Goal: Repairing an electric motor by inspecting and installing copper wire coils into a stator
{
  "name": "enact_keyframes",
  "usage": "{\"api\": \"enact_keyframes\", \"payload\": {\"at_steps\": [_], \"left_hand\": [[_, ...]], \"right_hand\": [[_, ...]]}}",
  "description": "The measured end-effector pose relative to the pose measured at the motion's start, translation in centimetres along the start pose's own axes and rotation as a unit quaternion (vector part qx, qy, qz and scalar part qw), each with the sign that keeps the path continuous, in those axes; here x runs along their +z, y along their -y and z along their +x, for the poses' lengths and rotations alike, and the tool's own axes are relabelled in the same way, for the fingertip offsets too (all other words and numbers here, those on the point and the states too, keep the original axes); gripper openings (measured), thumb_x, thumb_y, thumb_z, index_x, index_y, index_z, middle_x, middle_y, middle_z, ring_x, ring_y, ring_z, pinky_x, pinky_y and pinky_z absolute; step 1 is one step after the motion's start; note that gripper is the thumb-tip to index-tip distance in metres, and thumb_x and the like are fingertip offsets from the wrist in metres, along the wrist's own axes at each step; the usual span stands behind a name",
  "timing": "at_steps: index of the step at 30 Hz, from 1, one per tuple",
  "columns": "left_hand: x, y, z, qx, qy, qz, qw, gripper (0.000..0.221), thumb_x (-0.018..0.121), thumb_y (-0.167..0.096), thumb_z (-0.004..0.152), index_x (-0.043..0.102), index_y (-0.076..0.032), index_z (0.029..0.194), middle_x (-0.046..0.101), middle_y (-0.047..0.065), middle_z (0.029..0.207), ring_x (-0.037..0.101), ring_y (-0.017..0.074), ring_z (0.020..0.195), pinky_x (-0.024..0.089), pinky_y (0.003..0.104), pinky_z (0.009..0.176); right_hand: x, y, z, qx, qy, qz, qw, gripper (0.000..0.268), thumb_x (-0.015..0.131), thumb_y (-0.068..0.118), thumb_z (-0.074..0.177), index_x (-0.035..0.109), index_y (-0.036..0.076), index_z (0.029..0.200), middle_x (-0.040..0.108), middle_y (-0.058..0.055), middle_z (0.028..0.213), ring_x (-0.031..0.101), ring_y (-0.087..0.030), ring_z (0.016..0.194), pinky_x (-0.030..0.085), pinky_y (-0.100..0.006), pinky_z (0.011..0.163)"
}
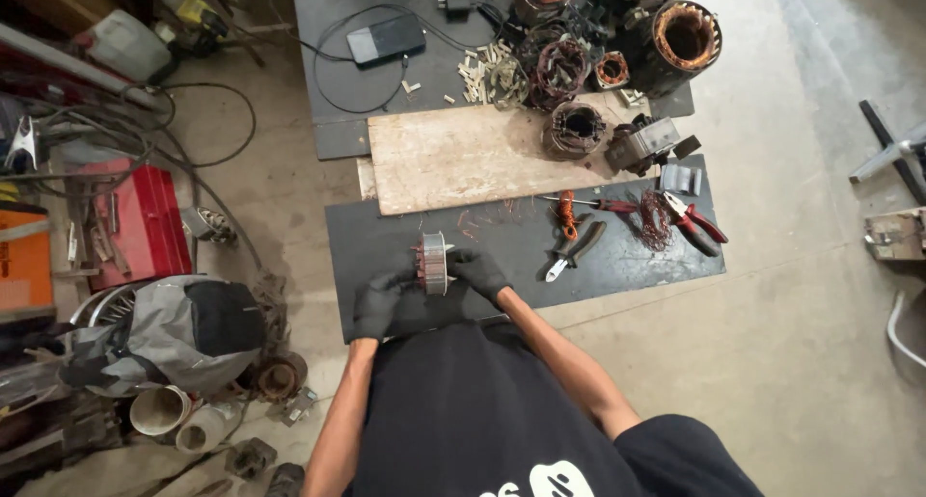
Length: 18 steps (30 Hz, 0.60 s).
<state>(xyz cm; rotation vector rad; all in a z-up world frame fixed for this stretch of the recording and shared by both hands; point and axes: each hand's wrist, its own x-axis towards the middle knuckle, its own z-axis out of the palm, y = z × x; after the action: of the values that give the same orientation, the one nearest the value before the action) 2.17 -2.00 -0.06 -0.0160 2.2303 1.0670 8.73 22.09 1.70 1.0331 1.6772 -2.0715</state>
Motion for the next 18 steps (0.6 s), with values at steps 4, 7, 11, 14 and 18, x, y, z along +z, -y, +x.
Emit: {"api": "enact_keyframes", "payload": {"at_steps": [4, 7, 11, 14, 18], "left_hand": [[0.8, 1.6, 3.2, 0.056, -0.006, -0.043, 0.998, 0.031, 0.079, -0.019, 0.085, 0.079, -0.018, 0.116, 0.078, 0.007, 0.114, 0.068, 0.0298, 0.117, 0.056, 0.044, 0.097], [0.3, 0.2, 3.4, 0.036, 0.054, -0.023, 0.998, 0.03, 0.079, -0.025, 0.084, 0.08, -0.024, 0.114, 0.077, 0.002, 0.115, 0.068, 0.0264, 0.117, 0.054, 0.039, 0.097], [-2.8, -3.2, 3.2, 0.099, 0.147, -0.06, 0.982, 0.026, 0.073, -0.013, 0.086, 0.082, -0.017, 0.11, 0.08, 0.004, 0.109, 0.07, 0.017, 0.105, 0.055, 0.035, 0.092], [-5.6, -6.3, 2.4, 0.287, 0.191, 0.152, 0.926, 0.03, 0.07, 0.003, 0.089, 0.073, 0.006, 0.118, 0.075, 0.026, 0.111, 0.066, 0.0455, 0.109, 0.055, 0.048, 0.099], [-1.2, -3.6, 6.7, 0.368, 0.107, 0.301, 0.873, 0.024, 0.07, -0.014, 0.092, 0.076, -0.006, 0.113, 0.078, 0.015, 0.103, 0.072, 0.0315, 0.104, 0.057, 0.041, 0.094]], "right_hand": [[-0.2, 3.7, -2.8, -0.036, 0.018, -0.087, 0.995, 0.033, 0.078, 0.026, 0.091, 0.075, 0.008, 0.119, 0.076, -0.016, 0.108, 0.072, -0.023, 0.1, 0.061, -0.036, 0.087], [-0.6, 4.8, -5.5, -0.036, 0.01, -0.066, 0.997, 0.037, 0.079, 0.031, 0.092, 0.075, 0.006, 0.119, 0.076, -0.015, 0.106, 0.07, -0.02, 0.099, 0.058, -0.034, 0.09], [-1.5, 4.7, -7.6, -0.05, 0.011, -0.114, 0.992, 0.031, 0.08, 0.028, 0.09, 0.078, 0.011, 0.115, 0.077, -0.012, 0.111, 0.071, -0.02, 0.107, 0.058, -0.035, 0.096], [-1.2, 1.5, -5.6, -0.084, 0.023, -0.13, 0.988, 0.029, 0.079, 0.025, 0.092, 0.077, 0.016, 0.119, 0.076, -0.007, 0.117, 0.067, -0.015, 0.114, 0.055, -0.033, 0.101], [0.3, 4.0, -8.2, -0.072, 0.005, -0.166, 0.983, 0.037, 0.082, 0.04, 0.089, 0.076, 0.024, 0.122, 0.076, -0.002, 0.12, 0.067, -0.015, 0.119, 0.052, -0.032, 0.106]]}}
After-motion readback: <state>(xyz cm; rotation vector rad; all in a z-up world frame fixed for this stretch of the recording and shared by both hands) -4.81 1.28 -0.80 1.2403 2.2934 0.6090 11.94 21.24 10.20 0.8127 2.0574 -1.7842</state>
